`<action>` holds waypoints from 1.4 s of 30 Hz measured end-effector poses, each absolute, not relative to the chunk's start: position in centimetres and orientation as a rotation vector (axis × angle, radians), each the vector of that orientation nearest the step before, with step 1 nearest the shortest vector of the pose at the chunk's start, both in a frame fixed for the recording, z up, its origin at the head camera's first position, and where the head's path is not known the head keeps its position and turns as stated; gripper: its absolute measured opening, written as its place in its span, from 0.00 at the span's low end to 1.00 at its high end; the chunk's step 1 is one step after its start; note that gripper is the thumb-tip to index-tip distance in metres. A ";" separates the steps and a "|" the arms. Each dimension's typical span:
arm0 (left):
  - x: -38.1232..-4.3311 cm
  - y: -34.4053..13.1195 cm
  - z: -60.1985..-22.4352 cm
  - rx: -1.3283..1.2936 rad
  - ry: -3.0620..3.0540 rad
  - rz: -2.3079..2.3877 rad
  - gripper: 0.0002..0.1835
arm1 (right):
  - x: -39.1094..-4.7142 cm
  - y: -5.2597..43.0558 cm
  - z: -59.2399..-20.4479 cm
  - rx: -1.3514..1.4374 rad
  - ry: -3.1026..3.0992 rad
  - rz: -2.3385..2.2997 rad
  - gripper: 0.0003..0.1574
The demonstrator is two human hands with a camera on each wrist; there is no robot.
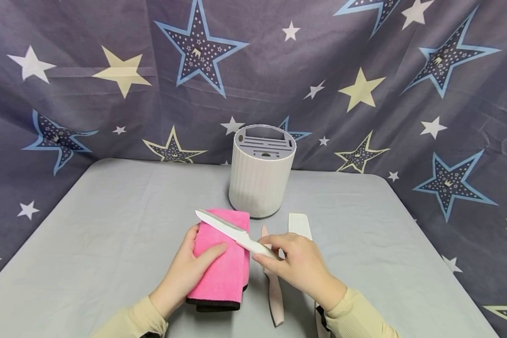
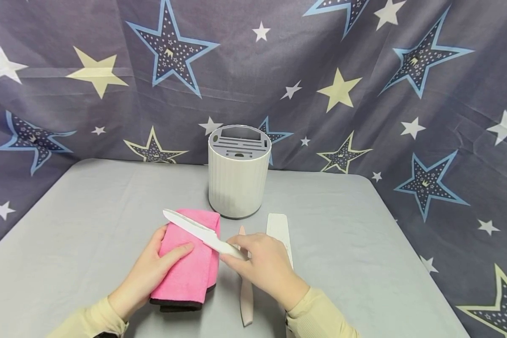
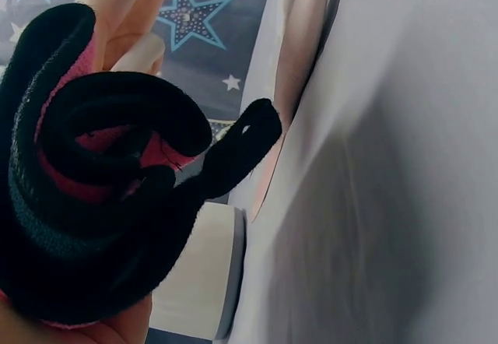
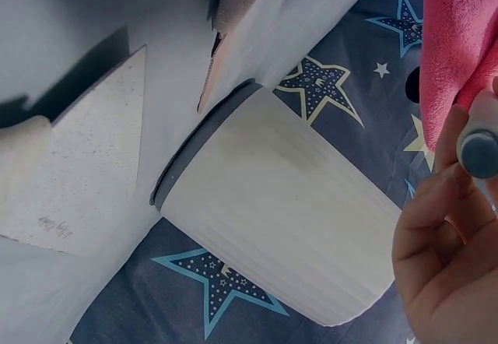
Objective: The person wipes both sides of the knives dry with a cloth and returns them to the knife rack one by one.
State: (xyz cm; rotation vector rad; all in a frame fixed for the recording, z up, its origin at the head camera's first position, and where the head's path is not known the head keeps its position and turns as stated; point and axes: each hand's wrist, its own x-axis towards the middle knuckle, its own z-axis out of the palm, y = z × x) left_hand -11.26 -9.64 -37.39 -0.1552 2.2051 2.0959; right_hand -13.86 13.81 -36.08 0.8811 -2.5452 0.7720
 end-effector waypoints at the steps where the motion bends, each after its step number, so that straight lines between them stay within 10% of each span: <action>1: -11.2 -9.6 -37.4 -0.150 2.209 2.092 0.39 | -13.9 13.8 -36.1 0.883 -2.545 0.774 0.09; 42: -11.4 -9.5 -37.6 -0.183 2.221 2.085 0.41 | -13.8 14.3 -36.4 0.864 -2.571 0.844 0.10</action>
